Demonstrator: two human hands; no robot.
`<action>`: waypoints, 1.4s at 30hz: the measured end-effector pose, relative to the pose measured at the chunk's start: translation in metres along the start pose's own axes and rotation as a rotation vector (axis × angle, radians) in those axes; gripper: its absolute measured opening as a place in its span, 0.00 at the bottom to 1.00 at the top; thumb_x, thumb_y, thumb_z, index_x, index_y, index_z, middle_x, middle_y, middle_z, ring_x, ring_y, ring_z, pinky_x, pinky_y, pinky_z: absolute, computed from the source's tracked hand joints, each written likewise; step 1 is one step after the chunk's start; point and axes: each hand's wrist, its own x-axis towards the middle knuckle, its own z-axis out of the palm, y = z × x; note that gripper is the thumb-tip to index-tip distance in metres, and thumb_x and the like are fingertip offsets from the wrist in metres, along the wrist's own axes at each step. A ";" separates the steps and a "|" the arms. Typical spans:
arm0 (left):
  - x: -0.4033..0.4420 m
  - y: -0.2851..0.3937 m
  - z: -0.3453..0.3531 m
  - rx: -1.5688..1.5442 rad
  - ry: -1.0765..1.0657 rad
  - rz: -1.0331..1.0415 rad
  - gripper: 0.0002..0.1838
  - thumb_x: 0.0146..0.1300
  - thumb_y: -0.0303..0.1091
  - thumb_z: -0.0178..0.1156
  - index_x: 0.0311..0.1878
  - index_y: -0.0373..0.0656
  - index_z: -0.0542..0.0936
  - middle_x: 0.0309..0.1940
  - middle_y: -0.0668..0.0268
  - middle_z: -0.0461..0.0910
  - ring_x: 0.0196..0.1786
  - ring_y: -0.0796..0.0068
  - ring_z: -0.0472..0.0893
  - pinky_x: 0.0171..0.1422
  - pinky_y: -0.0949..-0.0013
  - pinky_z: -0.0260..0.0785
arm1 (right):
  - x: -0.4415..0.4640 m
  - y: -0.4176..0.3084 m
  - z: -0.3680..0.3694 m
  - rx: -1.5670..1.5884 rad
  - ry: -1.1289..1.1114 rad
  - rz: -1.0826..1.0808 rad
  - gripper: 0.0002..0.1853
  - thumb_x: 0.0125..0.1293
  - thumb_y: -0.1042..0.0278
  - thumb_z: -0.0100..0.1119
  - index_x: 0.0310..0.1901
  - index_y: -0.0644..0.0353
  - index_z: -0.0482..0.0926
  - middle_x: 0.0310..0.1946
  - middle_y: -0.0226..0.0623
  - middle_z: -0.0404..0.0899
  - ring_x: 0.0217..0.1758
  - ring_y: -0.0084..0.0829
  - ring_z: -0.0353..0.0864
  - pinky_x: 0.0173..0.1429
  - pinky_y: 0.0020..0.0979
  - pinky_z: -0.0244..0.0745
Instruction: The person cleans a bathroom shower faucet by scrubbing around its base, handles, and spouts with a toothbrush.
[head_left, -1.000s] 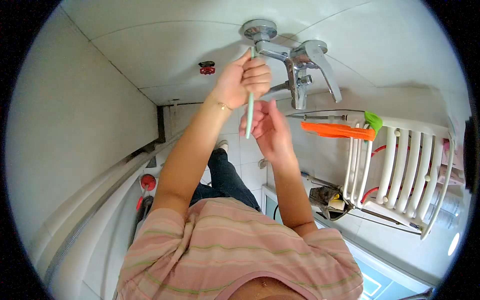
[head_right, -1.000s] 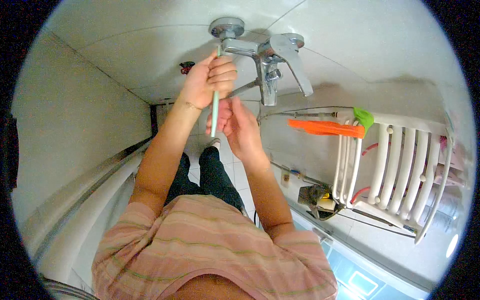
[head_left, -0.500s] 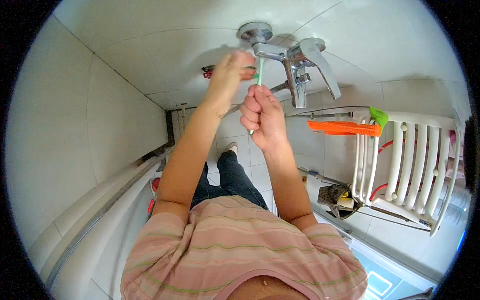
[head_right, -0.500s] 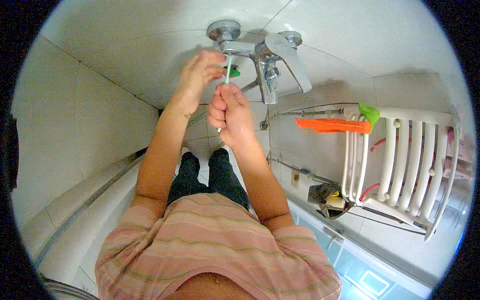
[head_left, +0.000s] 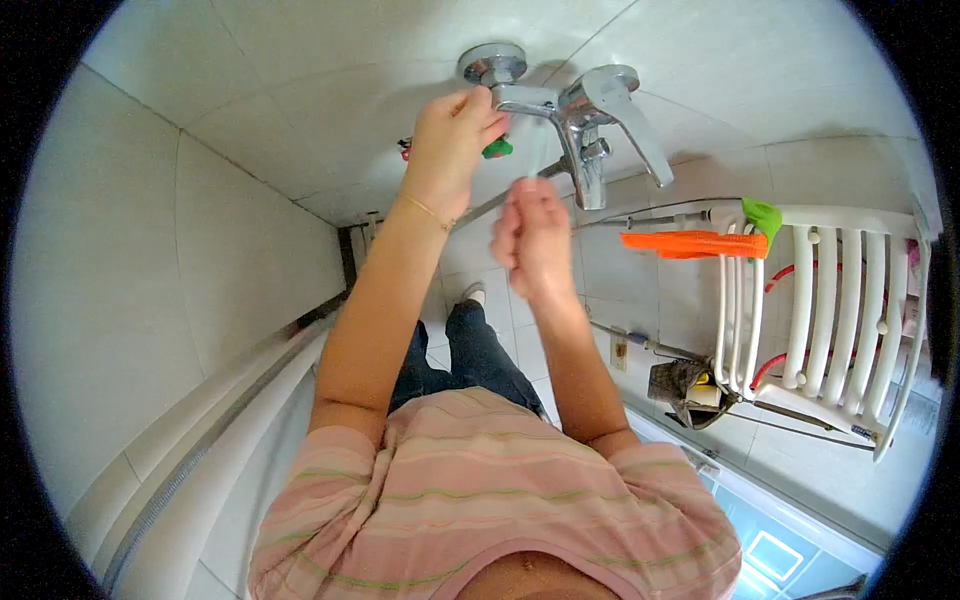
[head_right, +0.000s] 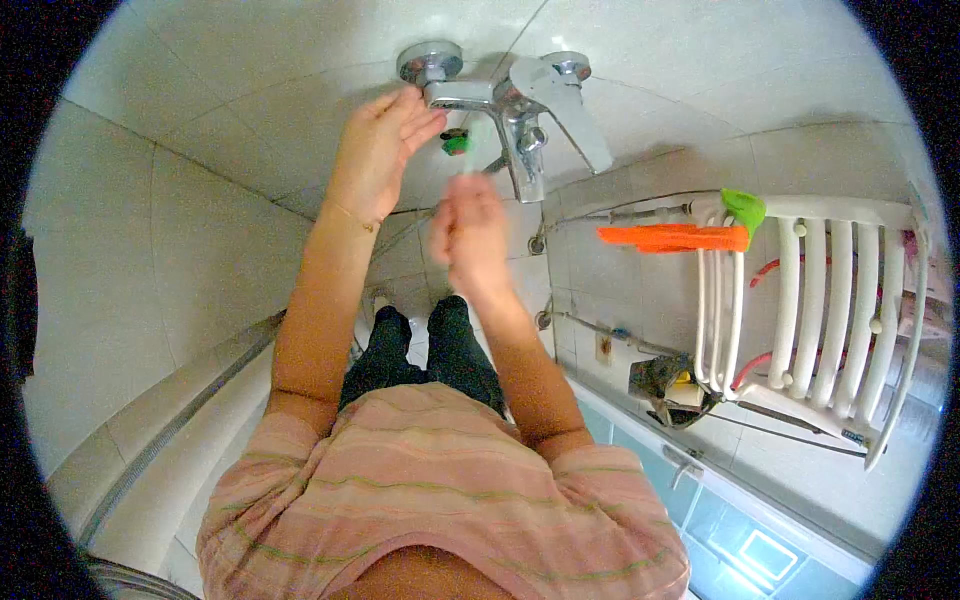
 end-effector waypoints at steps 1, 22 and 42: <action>0.001 -0.002 0.000 -0.005 -0.006 0.001 0.17 0.67 0.36 0.50 0.48 0.28 0.71 0.44 0.54 0.75 0.50 0.63 0.76 0.60 0.65 0.68 | -0.006 0.005 0.013 -0.030 -0.026 0.071 0.10 0.70 0.61 0.43 0.31 0.54 0.65 0.15 0.23 0.60 0.09 0.15 0.50 0.11 0.20 0.42; 0.000 -0.001 -0.002 0.131 -0.005 0.008 0.23 0.67 0.39 0.50 0.54 0.26 0.67 0.52 0.51 0.71 0.57 0.63 0.72 0.64 0.62 0.62 | 0.000 -0.001 0.015 -0.052 -0.108 0.128 0.09 0.69 0.62 0.45 0.31 0.54 0.65 0.15 0.24 0.59 0.10 0.16 0.50 0.11 0.21 0.41; -0.011 0.025 0.002 0.284 0.008 0.065 0.26 0.69 0.44 0.44 0.57 0.28 0.67 0.57 0.51 0.70 0.61 0.64 0.69 0.66 0.64 0.57 | 0.003 -0.013 0.010 0.003 -0.139 0.223 0.10 0.69 0.61 0.44 0.31 0.54 0.66 0.14 0.24 0.59 0.09 0.16 0.50 0.12 0.22 0.41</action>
